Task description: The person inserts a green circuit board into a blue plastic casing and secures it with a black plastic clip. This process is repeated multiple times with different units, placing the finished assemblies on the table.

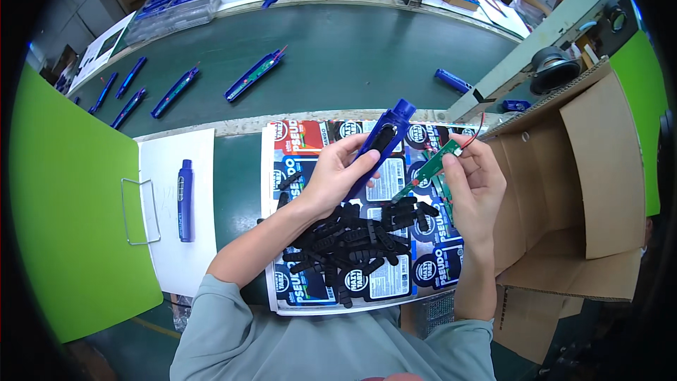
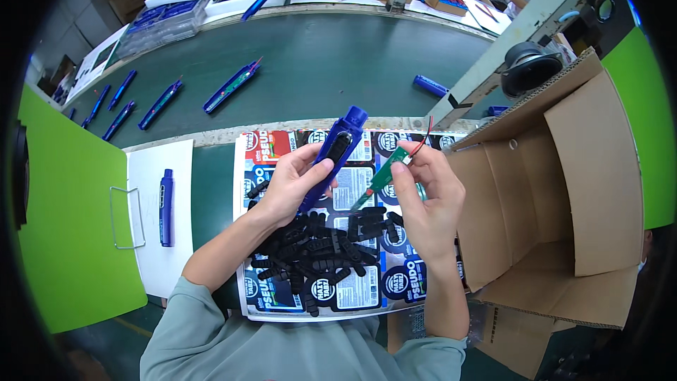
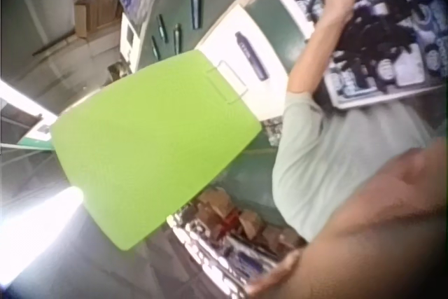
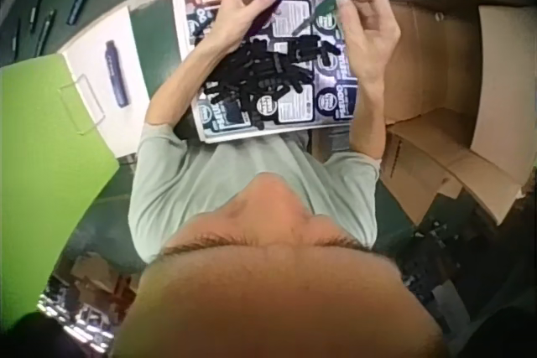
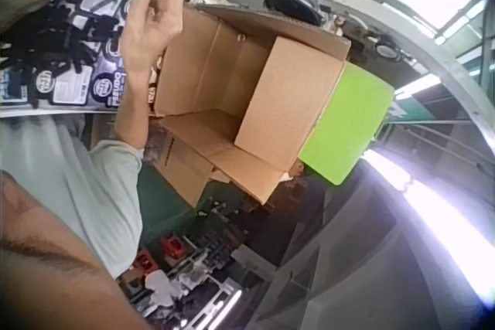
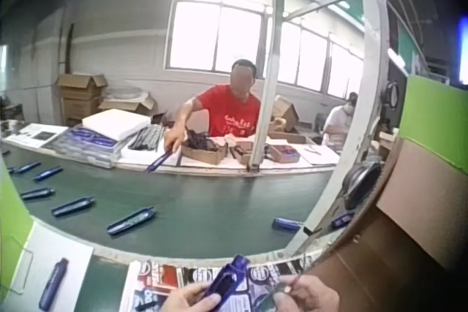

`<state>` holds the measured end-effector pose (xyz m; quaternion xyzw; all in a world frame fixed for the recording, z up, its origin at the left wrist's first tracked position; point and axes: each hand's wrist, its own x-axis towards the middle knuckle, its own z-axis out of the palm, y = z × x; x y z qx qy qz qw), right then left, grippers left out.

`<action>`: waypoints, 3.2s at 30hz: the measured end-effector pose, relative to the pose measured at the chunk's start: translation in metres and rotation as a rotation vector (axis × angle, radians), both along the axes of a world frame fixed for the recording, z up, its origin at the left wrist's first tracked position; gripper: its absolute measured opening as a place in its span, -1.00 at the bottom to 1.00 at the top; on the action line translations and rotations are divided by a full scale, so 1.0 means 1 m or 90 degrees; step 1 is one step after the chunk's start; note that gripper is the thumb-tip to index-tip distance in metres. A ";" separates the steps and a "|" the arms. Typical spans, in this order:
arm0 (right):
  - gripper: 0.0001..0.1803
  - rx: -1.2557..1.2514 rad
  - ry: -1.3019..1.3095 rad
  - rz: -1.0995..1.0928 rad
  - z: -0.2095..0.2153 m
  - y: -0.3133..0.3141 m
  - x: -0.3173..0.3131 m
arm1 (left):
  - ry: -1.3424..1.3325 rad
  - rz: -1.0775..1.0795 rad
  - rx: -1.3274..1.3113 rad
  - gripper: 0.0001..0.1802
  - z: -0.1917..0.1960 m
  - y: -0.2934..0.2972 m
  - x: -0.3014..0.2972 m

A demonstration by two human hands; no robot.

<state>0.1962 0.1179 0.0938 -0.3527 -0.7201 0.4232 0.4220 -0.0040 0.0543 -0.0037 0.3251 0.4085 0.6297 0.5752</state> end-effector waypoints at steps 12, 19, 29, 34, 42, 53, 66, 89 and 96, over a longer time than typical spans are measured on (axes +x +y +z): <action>-0.70 0.088 0.075 0.014 -0.029 -0.021 -0.039 | -0.078 0.006 0.072 -0.56 0.010 -0.008 0.002; -0.75 0.106 0.067 0.015 -0.031 -0.022 -0.042 | -0.051 0.001 0.082 -0.57 0.007 -0.009 0.002; -0.75 0.126 0.048 0.006 -0.030 -0.025 -0.042 | -0.031 0.008 0.095 -0.56 0.008 -0.009 0.003; -0.75 0.179 0.045 0.007 -0.032 -0.026 -0.043 | -0.013 0.017 0.098 -0.57 0.008 -0.009 0.003; -0.74 0.155 -0.026 0.038 -0.019 -0.023 -0.042 | 0.000 0.024 0.107 -0.56 0.006 -0.010 0.005; -0.75 0.261 -0.115 0.025 -0.006 -0.020 -0.044 | -0.019 0.019 0.098 -0.57 0.007 -0.011 0.009; -0.75 0.216 -0.102 0.006 -0.013 -0.019 -0.043 | -0.085 -0.002 0.050 -0.57 0.005 -0.011 0.013; -0.46 0.044 0.052 -0.104 -0.046 -0.010 -0.051 | 0.085 0.027 0.133 -0.59 0.007 -0.016 0.021; -0.61 -0.014 0.046 -0.086 -0.057 -0.005 -0.045 | 0.142 0.013 0.127 -0.63 0.002 -0.014 0.019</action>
